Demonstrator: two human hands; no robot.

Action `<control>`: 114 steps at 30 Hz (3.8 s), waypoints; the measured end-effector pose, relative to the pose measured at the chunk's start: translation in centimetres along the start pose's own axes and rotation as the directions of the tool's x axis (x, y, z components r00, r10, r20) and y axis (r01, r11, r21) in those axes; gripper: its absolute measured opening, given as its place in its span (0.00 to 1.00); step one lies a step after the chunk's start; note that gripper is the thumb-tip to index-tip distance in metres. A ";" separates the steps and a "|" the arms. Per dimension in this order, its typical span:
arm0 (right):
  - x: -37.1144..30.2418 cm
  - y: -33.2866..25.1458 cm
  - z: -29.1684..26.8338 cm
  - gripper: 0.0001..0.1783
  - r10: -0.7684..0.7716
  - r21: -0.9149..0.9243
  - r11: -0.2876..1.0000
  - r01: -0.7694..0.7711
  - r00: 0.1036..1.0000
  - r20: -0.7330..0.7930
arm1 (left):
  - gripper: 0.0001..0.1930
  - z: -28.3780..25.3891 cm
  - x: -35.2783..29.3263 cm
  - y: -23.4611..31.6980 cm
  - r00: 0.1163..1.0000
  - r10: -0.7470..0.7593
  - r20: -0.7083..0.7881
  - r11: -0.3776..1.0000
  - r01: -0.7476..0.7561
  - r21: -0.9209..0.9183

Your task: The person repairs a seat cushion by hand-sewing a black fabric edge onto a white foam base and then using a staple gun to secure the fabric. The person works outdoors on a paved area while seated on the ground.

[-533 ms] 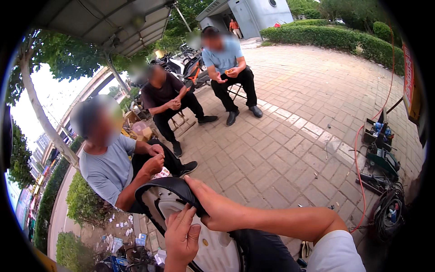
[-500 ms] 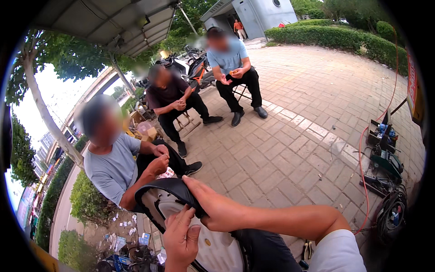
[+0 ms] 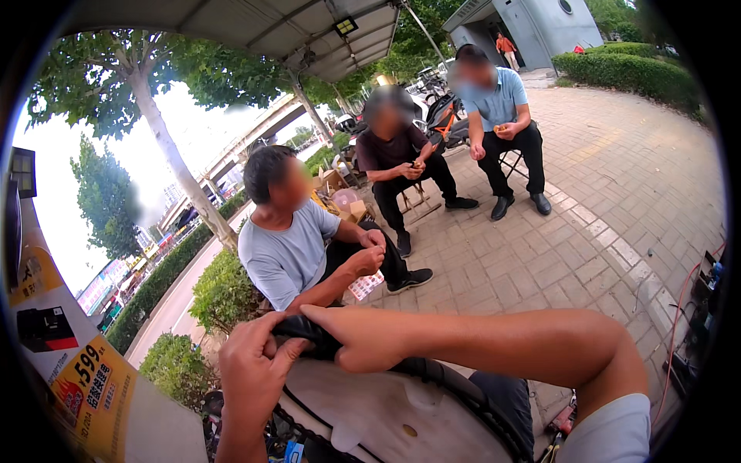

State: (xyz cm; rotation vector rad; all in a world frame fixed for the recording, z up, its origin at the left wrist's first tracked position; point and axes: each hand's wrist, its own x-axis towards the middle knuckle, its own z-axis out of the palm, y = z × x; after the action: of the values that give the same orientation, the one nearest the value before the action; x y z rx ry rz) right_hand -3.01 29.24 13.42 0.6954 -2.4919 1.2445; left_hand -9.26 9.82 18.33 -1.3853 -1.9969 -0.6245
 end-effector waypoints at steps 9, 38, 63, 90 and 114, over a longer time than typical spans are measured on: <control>0.8 3.0 5.3 0.23 0.218 -0.097 0.965 -0.245 0.948 -0.231 | 0.25 2.9 1.0 -9.4 0.740 0.009 0.672 0.946 0.211 -0.245; 0.3 7.3 9.4 0.12 -0.415 -0.750 0.655 0.093 0.873 -0.255 | 0.21 8.0 -2.8 -17.0 0.835 0.178 0.521 0.859 0.126 -0.496; 0.3 8.0 6.0 0.22 0.326 0.161 0.945 -0.284 0.856 -0.401 | 0.15 9.1 -0.1 -13.9 0.736 0.322 0.596 0.941 -0.177 -0.290; 2.2 7.4 9.1 0.11 0.445 -0.376 0.777 -0.506 0.863 -0.240 | 0.18 9.2 -0.9 -14.3 0.757 0.298 0.582 0.936 -0.112 -0.334; 0.0 10.6 5.0 0.47 0.330 0.334 0.878 -0.342 0.939 0.094 | 0.20 9.3 0.7 -12.6 0.457 0.440 0.773 0.864 -0.451 -0.224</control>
State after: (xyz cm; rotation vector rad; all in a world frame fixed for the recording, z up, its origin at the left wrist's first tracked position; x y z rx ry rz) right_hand -8.75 30.68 3.36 0.3607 -2.5201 1.8433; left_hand -23.35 12.37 12.02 -2.3720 -2.0569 0.3818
